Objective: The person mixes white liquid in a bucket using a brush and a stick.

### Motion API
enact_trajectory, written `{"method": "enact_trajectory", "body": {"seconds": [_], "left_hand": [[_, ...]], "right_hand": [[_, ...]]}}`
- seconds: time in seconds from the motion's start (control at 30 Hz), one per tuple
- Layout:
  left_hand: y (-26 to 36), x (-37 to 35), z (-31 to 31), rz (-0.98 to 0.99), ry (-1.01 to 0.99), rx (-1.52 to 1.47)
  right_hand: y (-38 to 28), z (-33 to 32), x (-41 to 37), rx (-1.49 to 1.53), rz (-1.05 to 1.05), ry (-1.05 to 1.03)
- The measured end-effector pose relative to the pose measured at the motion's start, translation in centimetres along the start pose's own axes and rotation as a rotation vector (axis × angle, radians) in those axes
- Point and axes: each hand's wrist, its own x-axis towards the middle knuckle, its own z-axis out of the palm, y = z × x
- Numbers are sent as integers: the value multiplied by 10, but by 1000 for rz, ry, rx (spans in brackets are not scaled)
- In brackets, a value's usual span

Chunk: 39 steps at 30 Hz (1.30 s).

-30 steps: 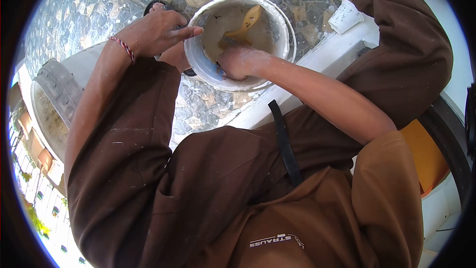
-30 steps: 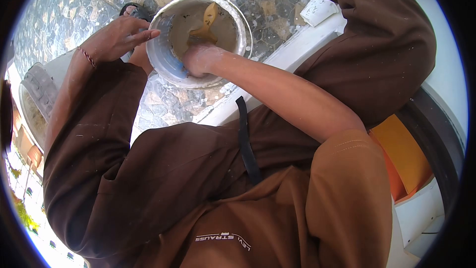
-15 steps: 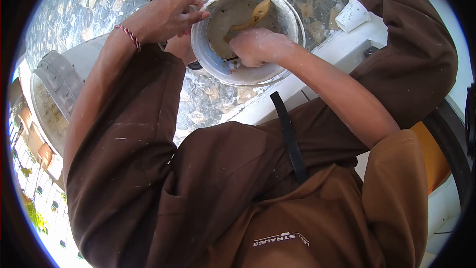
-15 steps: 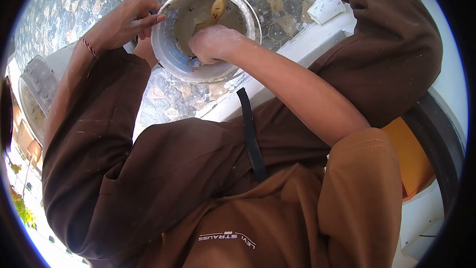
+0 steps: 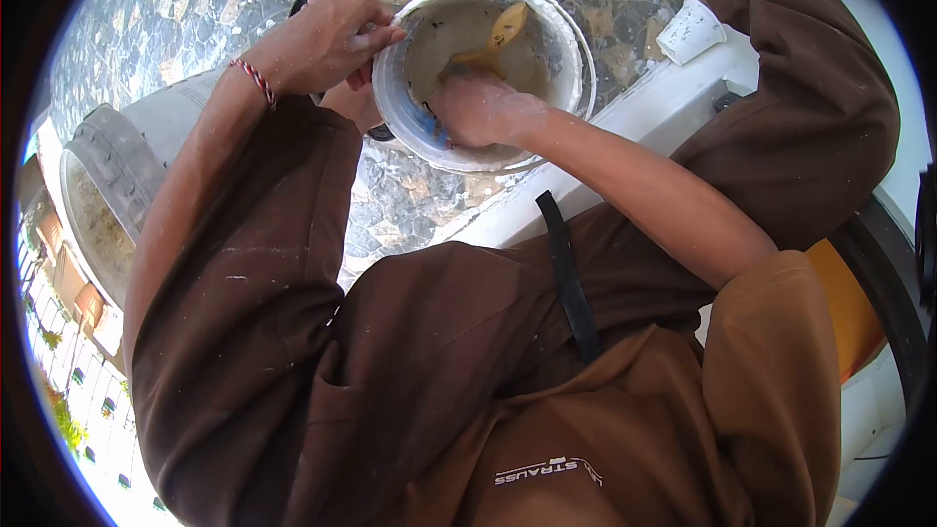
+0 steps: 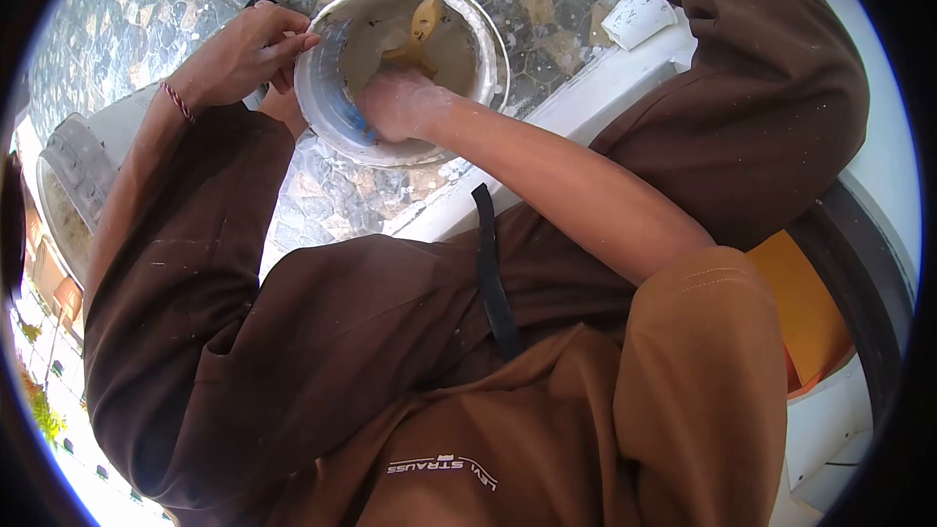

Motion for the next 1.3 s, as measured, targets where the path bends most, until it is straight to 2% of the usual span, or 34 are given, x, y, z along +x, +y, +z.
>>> {"method": "enact_trajectory", "body": {"seconds": [0.2, 0.27, 0.3, 0.37, 0.4, 0.53, 0.63, 0.7, 0.9, 1.0, 1.13, 1.23, 1.3], "left_hand": [[-8, 1, 2, -15, 3, -26], [-24, 2, 12, 231, 111, 218], [-27, 3, 20, 232, 117, 215], [-13, -1, 29, 118, -34, -223], [-7, -2, 27, -90, -204, -418], [8, -5, 23, -119, -260, -509], [4, 0, 19, -99, -207, -387], [-1, -1, 20, -51, -91, -199], [7, -5, 10, -8, -107, 102], [5, -5, 12, -20, -106, 133], [3, -2, 11, 0, -162, 46], [-3, -2, 15, 71, -108, 101], [0, -3, 13, 18, -182, -76]], "right_hand": [[12, -30, 0, -56, 100, -169], [11, -46, -5, -135, 157, -286], [12, -50, -6, -143, 159, -288], [16, -59, -7, -252, 193, -375], [17, -61, -10, -255, 195, -376], [13, -57, -26, -281, 256, -356], [16, -40, -22, -232, 228, -313], [19, -32, -17, -221, 189, -314], [17, -31, -9, -168, 186, -470], [15, -28, -12, -144, 166, -477], [18, -16, -16, -141, 149, -331], [17, -5, -21, -129, 120, -232], [15, 2, -22, -116, 115, -170]]}}
